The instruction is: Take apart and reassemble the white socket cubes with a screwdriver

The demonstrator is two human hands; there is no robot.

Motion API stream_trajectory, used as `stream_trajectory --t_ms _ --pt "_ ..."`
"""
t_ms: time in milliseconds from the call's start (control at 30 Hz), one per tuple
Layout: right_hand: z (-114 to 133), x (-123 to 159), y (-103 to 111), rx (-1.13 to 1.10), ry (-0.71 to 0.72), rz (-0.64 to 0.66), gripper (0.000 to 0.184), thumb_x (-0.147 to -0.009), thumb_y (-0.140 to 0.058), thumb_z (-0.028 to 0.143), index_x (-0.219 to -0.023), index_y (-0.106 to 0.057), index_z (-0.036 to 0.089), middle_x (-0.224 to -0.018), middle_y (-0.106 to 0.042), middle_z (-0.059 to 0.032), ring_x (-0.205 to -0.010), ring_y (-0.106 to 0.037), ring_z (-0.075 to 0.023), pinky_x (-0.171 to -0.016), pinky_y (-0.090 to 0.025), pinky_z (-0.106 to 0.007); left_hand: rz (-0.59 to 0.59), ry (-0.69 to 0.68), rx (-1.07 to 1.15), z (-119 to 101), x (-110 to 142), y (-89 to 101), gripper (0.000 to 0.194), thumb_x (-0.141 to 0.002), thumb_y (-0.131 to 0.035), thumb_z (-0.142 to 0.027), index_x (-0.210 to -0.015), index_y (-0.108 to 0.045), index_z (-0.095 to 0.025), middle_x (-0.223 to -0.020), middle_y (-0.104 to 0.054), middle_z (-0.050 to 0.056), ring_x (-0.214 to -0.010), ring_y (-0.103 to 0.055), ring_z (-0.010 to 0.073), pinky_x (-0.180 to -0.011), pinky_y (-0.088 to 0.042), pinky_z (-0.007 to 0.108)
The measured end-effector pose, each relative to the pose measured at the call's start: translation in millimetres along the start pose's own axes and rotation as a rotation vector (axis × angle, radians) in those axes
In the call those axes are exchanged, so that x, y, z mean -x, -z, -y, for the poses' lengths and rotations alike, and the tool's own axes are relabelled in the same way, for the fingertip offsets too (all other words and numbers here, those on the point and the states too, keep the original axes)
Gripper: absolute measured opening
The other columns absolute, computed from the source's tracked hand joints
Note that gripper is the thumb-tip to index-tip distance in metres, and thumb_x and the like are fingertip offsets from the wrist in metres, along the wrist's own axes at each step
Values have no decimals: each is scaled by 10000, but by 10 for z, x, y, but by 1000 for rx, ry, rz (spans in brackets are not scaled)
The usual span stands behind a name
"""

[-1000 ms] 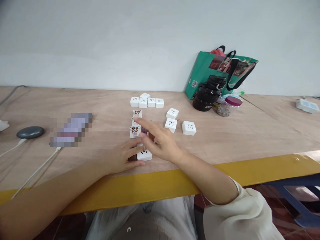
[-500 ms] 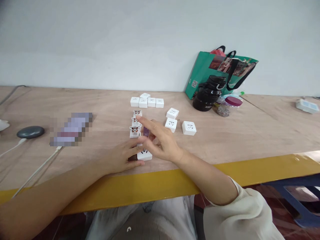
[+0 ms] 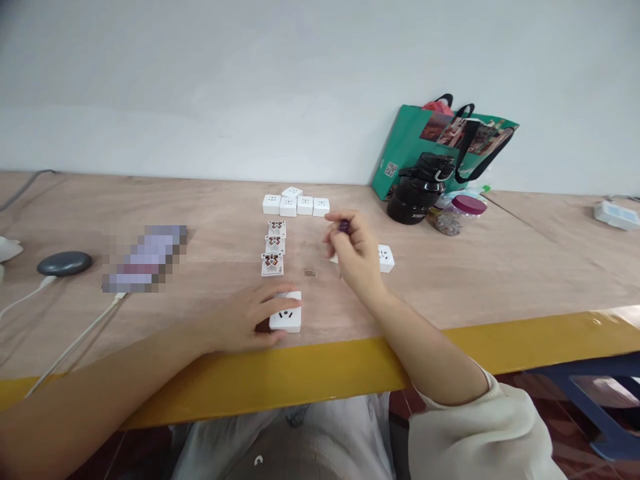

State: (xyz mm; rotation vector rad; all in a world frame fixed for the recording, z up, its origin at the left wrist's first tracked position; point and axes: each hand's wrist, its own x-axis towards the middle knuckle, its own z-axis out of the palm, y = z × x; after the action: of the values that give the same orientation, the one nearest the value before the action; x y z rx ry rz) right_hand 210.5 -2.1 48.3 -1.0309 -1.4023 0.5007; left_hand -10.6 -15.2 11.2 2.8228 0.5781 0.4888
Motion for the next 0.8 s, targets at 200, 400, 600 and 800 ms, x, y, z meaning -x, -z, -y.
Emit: stream_trajectory --t_ms 200,400,600,800 --pt "-301 -276 316 761 -146 228 193 -771 -504 301 -898 -617 211 -918 -611 -50 -766 -573 -185 -684 -458 -326 267 161 0 -27 33 430 451 -699 -576 -183 -1146 -547 -229 -1274 -558 58 -1163 -518 263 -976 -419 385" --pt "-364 -287 411 1112 -233 610 437 -773 -537 380 -1190 -562 251 -1234 -538 -96 -996 -585 -265 -818 -452 -364 323 673 -115 343 239 847 465 -762 -516 -351 -1216 -506 -252 -1196 -602 71 -1047 -574 301 -823 -465 384" --pt "-296 -288 412 1144 -261 720 467 -799 -469 284 -1265 -507 273 -1239 -561 -86 -1066 -571 -292 -861 -443 -393 142 803 -296 779 302 741 413 -845 -377 -273 -1241 -468 -196 -1318 -514 88 -1189 -483 280 -908 -428 387" --pt "-336 -249 361 1071 -207 741 497 -815 -486 326 -1309 -473 282 -1301 -523 -73 -1092 -563 -283 -894 -435 -382 23 809 -388 1000 285 589 364 -870 -376 -242 -1211 -482 -176 -1305 -522 95 -1193 -474 285 -935 -427 401"
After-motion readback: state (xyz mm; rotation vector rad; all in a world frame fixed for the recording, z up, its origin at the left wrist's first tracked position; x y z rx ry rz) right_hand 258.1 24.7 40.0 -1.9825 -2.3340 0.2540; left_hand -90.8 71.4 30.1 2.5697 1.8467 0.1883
